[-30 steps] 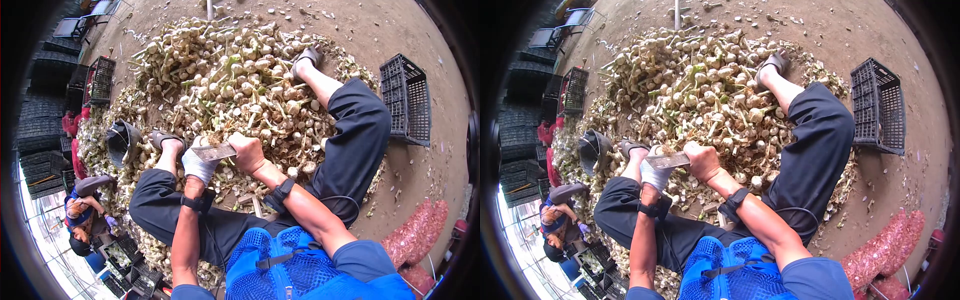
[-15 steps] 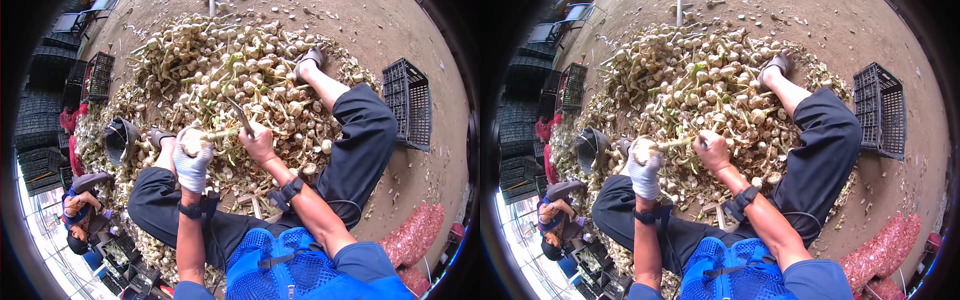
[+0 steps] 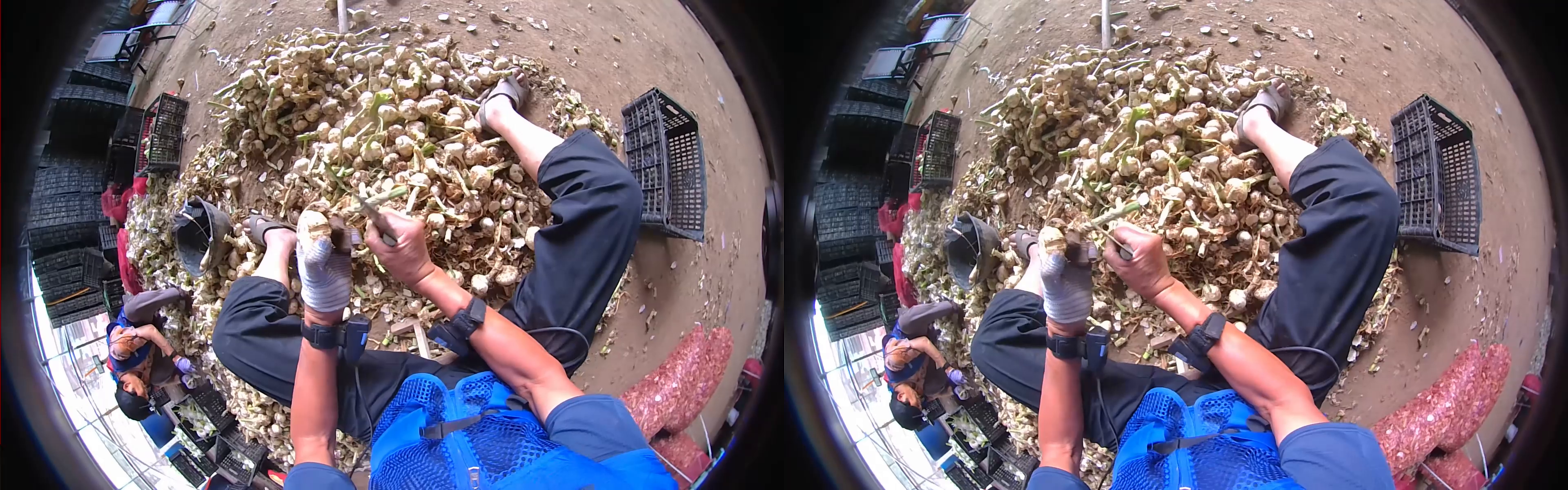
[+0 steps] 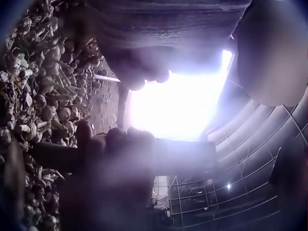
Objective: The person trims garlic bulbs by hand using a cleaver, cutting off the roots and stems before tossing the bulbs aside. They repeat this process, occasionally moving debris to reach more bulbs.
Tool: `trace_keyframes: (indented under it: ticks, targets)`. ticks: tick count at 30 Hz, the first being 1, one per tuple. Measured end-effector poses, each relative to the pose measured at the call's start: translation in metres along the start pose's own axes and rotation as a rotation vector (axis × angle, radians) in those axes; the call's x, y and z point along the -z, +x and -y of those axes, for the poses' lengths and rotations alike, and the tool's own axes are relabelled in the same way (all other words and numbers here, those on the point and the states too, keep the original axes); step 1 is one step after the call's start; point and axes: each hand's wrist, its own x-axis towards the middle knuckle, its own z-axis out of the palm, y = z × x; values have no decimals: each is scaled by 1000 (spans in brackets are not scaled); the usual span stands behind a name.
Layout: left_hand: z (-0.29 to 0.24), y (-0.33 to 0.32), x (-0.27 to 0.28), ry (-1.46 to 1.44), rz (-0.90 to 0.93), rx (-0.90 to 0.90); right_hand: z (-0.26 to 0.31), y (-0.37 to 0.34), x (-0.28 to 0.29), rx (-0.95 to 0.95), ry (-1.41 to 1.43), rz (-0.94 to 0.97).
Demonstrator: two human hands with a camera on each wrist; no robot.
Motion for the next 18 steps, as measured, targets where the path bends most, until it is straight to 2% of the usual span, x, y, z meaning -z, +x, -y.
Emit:
trace_keyframes:
  ticks: [1, 2, 4, 5, 7, 8, 10, 12, 14, 16, 17, 18]
  targets:
    - [5, 1, 3, -80, -17, 45, -16, -6, -1, -40, -156, 35]
    - [3, -1, 4, -79, -17, 45, -37, -18, -2, -40, -156, 35]
    - [-6, 4, 1, -235, 46, 37, -77, -39, 0, -605, -376, 258]
    - [-17, 5, -14, -162, 32, -2, -86, -46, 0, -603, -375, 259]
    - [-26, 11, 12, -234, 33, -65, -99, -55, -1, -767, -202, 187]
    - [-38, 15, 26, -250, 23, -113, -94, -50, 1, -763, -203, 195]
    - [-89, 5, 51, -328, -190, -407, -75, -32, 8, -848, -8, 127]
    - [-155, -14, 95, -974, 249, -572, -66, -15, 10, -898, 311, -135]
    - [-193, -50, 118, -716, -220, -755, -70, -3, 17, -887, 456, -302]
    - [-194, -38, 122, -462, -328, -550, -74, 2, 21, -867, 425, -327]
    - [-180, -32, 126, -107, -600, -509, -76, 2, 20, -855, 458, -319]
    - [-179, -4, 170, 73, -388, -294, -75, 1, 19, -861, 453, -308]
